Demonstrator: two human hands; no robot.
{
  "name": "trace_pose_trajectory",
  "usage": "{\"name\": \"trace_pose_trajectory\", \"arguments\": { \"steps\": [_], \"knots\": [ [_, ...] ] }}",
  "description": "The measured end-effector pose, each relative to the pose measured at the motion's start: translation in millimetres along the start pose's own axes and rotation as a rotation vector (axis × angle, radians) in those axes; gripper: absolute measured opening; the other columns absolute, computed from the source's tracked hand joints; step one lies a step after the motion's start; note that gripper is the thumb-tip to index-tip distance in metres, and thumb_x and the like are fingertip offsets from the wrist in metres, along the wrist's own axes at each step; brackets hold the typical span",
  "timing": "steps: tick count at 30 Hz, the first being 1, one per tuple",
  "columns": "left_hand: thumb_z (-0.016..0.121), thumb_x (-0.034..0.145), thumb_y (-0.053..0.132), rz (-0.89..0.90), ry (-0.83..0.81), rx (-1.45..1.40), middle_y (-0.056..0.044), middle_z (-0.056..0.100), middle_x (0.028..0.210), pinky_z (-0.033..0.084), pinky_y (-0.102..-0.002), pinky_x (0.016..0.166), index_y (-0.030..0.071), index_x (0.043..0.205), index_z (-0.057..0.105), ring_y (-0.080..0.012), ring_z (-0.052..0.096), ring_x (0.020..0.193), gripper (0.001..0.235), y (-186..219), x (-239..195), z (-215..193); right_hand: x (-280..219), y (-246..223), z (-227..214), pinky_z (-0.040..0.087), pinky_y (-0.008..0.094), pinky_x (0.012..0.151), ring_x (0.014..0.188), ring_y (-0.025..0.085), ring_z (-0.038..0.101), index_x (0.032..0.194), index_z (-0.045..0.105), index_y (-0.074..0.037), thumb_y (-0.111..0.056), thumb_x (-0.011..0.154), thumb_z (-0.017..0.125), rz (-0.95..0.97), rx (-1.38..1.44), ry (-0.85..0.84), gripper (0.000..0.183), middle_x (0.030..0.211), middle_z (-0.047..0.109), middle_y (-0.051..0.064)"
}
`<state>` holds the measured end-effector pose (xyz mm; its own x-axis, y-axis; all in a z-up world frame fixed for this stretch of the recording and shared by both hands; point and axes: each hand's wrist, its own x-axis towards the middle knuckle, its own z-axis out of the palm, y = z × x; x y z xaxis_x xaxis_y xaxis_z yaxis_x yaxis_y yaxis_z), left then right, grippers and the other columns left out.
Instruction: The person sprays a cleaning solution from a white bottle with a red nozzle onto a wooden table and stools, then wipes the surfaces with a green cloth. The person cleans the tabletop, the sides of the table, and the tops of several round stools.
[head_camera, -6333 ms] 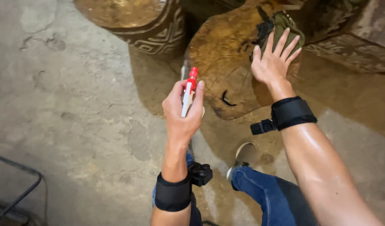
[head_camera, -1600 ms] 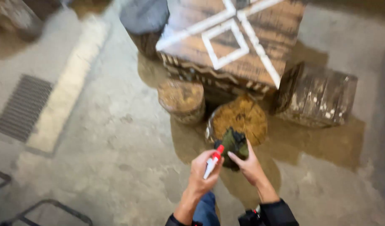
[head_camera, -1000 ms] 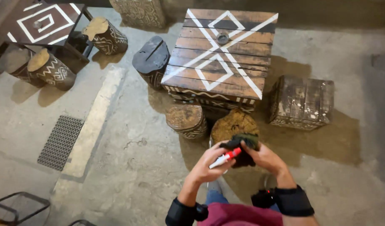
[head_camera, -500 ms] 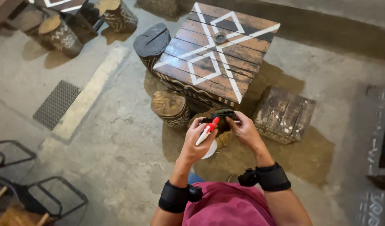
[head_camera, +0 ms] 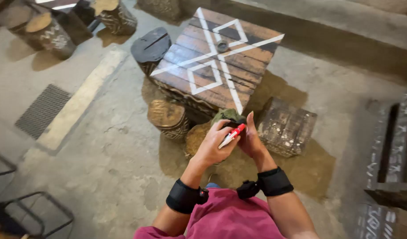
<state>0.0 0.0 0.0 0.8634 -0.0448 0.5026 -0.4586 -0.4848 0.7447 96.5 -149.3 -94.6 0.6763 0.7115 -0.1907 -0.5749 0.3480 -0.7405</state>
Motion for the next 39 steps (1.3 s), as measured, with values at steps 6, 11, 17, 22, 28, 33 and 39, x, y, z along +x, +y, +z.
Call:
{"name": "trace_pose_trajectory", "arguments": {
  "steps": [6,11,17,22,28,33,39],
  "knots": [
    [0.079,0.091,0.015,0.016,-0.142,-0.239,-0.02,0.067,0.129,0.057,-0.04,0.086,0.004,0.109,0.071,-0.0354,0.071,0.102,0.022,-33.2,17.2,10.5,11.1,-7.4,-30.0,0.053,0.037,0.101,0.113,0.02,0.067,0.138,0.059,-0.002,-0.047,0.107,0.046,-0.148,0.011,0.139,0.057,0.128,0.069,0.01],
    [0.077,0.092,0.011,0.021,-0.116,-0.324,-0.018,0.067,0.129,0.058,-0.037,0.086,0.003,0.111,0.069,-0.033,0.072,0.102,0.023,-36.5,31.5,-9.4,25.4,-8.7,-61.6,0.059,0.038,0.084,0.093,0.02,0.071,0.123,0.066,-0.003,-0.032,0.105,0.053,-0.12,0.096,0.416,0.036,0.108,0.074,0.008],
    [0.074,0.095,0.009,-0.046,-0.088,-0.277,-0.015,0.072,0.116,0.057,-0.035,0.087,0.002,0.116,0.067,-0.0303,0.073,0.102,0.024,-42.6,36.8,-43.8,23.7,-10.2,-55.8,0.06,0.036,0.076,0.088,0.02,0.073,0.119,0.07,-0.001,-0.024,0.104,0.059,-0.15,0.085,0.617,0.029,0.104,0.076,0.007],
    [0.074,0.094,0.009,-0.096,-0.054,-0.21,-0.015,0.072,0.105,0.055,-0.034,0.079,0.001,0.116,0.066,-0.0289,0.071,0.089,0.025,-66.0,37.6,-54.1,32.6,-40.2,-15.1,0.061,0.038,0.079,0.093,0.022,0.074,0.122,0.069,-0.001,-0.033,0.105,0.056,-0.127,0.095,0.609,0.039,0.112,0.075,0.009],
    [0.073,0.095,0.008,-0.129,0.082,-0.188,-0.014,0.071,0.104,0.056,-0.034,0.08,0.002,0.116,0.065,-0.0276,0.071,0.089,0.024,-82.0,41.1,-47.9,49.5,-61.4,-54.1,0.059,0.039,0.095,0.108,0.022,0.072,0.131,0.065,-0.001,-0.036,0.106,0.055,-0.196,0.102,0.489,0.044,0.125,0.072,0.009],
    [0.073,0.096,0.013,-0.351,0.078,-0.139,-0.011,0.066,0.085,0.051,-0.033,0.066,0.003,0.115,0.067,-0.0235,0.062,0.07,0.023,-69.8,54.5,-27.0,61.3,-88.1,-89.5,0.058,0.041,0.096,0.111,0.023,0.07,0.135,0.062,-0.001,-0.031,0.107,0.058,-0.252,0.013,0.476,0.041,0.127,0.071,0.008],
    [0.075,0.095,0.015,-0.422,0.233,0.024,-0.011,0.067,0.079,0.05,-0.033,0.061,0.003,0.107,0.069,-0.0186,0.061,0.064,0.018,-67.3,85.5,21.8,64.5,-143.9,-131.6,0.059,0.038,0.093,0.11,0.02,0.07,0.137,0.058,-0.003,-0.031,0.106,0.058,-0.247,-0.018,0.397,0.042,0.127,0.069,0.005]
  ]
}}
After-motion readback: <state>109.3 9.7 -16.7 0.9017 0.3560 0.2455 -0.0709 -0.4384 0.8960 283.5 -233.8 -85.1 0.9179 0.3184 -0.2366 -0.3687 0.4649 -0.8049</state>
